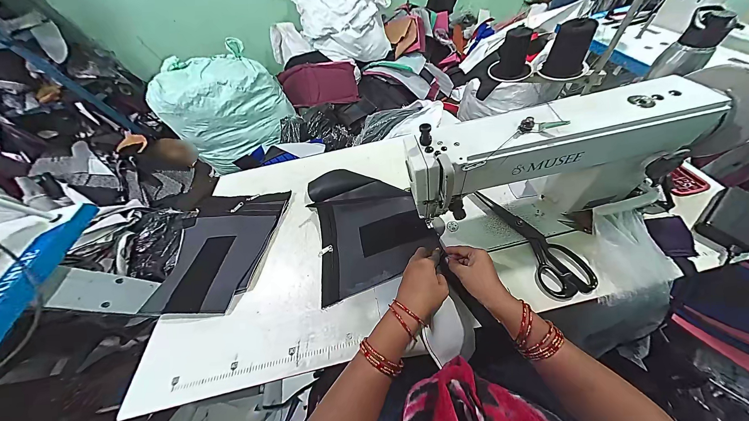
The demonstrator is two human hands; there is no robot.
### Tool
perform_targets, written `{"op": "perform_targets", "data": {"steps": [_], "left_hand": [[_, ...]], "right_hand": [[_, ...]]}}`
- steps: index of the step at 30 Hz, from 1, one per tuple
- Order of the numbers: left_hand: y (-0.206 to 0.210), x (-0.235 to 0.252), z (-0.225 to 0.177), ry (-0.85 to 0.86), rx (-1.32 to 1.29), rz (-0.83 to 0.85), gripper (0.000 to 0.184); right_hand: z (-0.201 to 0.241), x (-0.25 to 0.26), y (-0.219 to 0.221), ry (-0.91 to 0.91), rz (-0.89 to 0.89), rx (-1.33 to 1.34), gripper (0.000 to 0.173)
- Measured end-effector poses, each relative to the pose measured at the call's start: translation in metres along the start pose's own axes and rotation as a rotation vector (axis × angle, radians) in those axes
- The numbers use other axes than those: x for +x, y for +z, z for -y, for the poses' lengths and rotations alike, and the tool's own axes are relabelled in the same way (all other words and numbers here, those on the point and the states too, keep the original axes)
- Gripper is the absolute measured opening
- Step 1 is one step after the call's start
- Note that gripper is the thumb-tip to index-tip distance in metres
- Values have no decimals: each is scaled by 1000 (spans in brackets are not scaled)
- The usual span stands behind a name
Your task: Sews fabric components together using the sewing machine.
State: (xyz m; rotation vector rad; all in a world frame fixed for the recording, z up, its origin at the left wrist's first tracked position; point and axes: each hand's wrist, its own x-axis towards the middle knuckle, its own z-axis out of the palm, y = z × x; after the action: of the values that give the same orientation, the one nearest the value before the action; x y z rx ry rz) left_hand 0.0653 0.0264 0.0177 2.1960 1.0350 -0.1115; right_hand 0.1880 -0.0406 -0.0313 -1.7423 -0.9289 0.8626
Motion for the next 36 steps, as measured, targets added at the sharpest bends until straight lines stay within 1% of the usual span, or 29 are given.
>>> {"op": "perform_targets", "data": {"steps": [3, 6, 8, 10, 12, 13, 15, 16, 17, 20, 21, 23, 25, 26, 27, 30, 32, 36], "left_hand": [[0, 1, -6, -29, 76, 44, 51], [0, 3, -15, -43, 174, 90, 40], [0, 3, -16, -30, 206, 104, 38], [-2, 3, -6, 34, 170, 43, 38], [-1, 5, 12, 128, 111, -76, 48], [-2, 5, 21, 162, 97, -125, 49], [0, 7, 35, 242, 119, -175, 39], [3, 9, 41, 285, 151, -195, 40], [7, 10, 47, 336, 180, -230, 42], [17, 18, 62, 529, 294, -385, 37], [17, 20, 61, 564, 336, -386, 37], [12, 20, 54, 590, 435, -306, 35], [7, 17, 44, 570, 529, -206, 34], [7, 16, 42, 574, 557, -189, 33], [8, 16, 43, 591, 573, -198, 32], [14, 18, 52, 675, 580, -315, 27], [17, 19, 56, 699, 571, -363, 26], [17, 17, 55, 689, 563, -371, 26]], "right_hand": [[0, 0, -2, 10, 17, -9, 26], [1, 1, -5, 20, 51, -39, 27], [0, 0, -6, -3, 54, -86, 27], [3, -2, -6, -38, 56, -197, 28], [8, -6, -6, -77, 75, -340, 30], [9, -8, -5, -102, 80, -402, 30], [10, -9, -3, -144, 84, -487, 31], [10, -8, -4, -158, 85, -498, 32], [10, -8, -5, -160, 90, -491, 32], [7, -6, -7, -138, 102, -419, 32], [5, -5, -7, -127, 100, -386, 33], [3, -4, -9, -100, 99, -327, 33], [2, -4, -10, -84, 98, -286, 34], [1, -3, -10, -80, 95, -266, 34], [-1, -3, -10, -76, 90, -250, 34], [-4, -2, -9, -66, 77, -199, 32], [-4, -3, -9, -60, 72, -176, 32], [-2, -3, -10, -21, 96, -103, 33]]}}
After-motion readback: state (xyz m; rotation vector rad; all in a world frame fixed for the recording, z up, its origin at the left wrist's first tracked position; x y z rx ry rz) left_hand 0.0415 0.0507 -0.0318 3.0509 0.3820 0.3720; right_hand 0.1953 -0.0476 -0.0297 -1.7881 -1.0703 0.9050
